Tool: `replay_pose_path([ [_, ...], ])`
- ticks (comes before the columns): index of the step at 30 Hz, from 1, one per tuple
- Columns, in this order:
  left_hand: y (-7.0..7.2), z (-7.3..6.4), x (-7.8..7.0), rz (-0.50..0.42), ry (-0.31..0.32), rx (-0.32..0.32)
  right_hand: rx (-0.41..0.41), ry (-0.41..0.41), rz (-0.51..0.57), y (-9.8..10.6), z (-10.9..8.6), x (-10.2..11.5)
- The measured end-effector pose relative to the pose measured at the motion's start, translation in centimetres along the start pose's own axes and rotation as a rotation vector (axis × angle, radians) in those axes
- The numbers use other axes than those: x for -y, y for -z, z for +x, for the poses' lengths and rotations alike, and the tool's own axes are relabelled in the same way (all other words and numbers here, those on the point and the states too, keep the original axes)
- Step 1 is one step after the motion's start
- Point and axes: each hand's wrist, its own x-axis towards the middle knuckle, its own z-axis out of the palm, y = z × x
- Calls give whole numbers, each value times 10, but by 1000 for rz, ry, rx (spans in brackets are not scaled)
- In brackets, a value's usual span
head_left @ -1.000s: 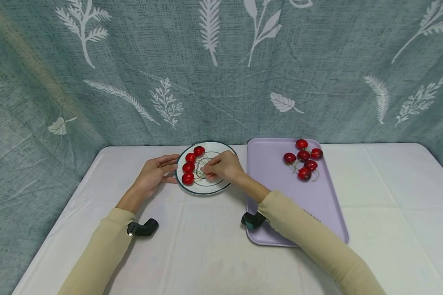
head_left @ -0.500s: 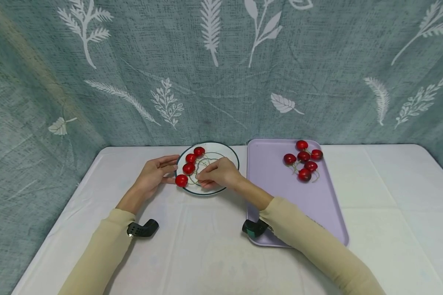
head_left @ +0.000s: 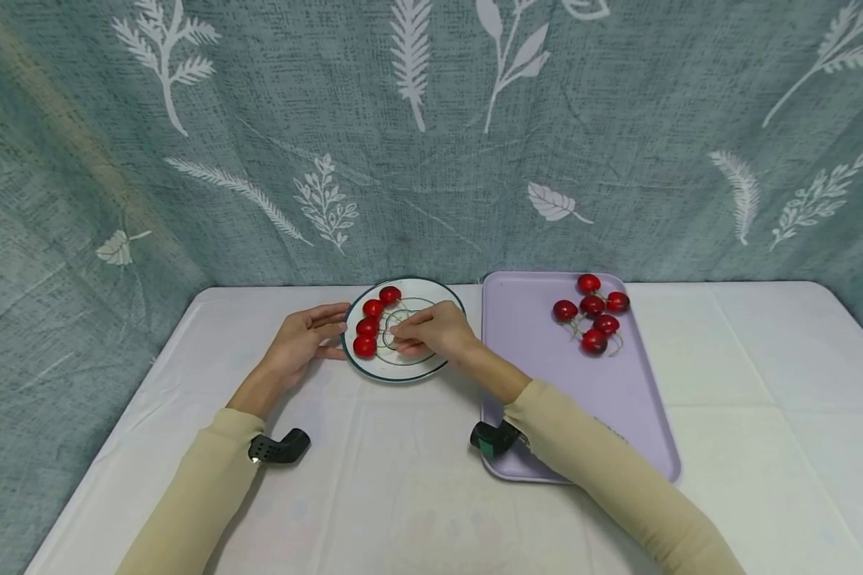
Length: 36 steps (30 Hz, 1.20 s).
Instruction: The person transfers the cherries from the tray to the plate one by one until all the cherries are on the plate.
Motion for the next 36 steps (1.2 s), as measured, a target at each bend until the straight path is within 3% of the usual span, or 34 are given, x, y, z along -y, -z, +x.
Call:
replay_pose_path([
  [12,-2,0,1,9,-3,-2,-127,77,-157,4,5,-2],
  [22,-1,0,2,9,-4,1,-142,70,-188,10,6,1],
  [29,0,1,2,8,-10,6,-119,99,-102,31,2,17],
  [33,0,0,2,15,-8,2,-116,102,-107,50,-3,29],
  [36,0,0,1,22,-9,-5,-65,108,-150,68,-8,36],
])
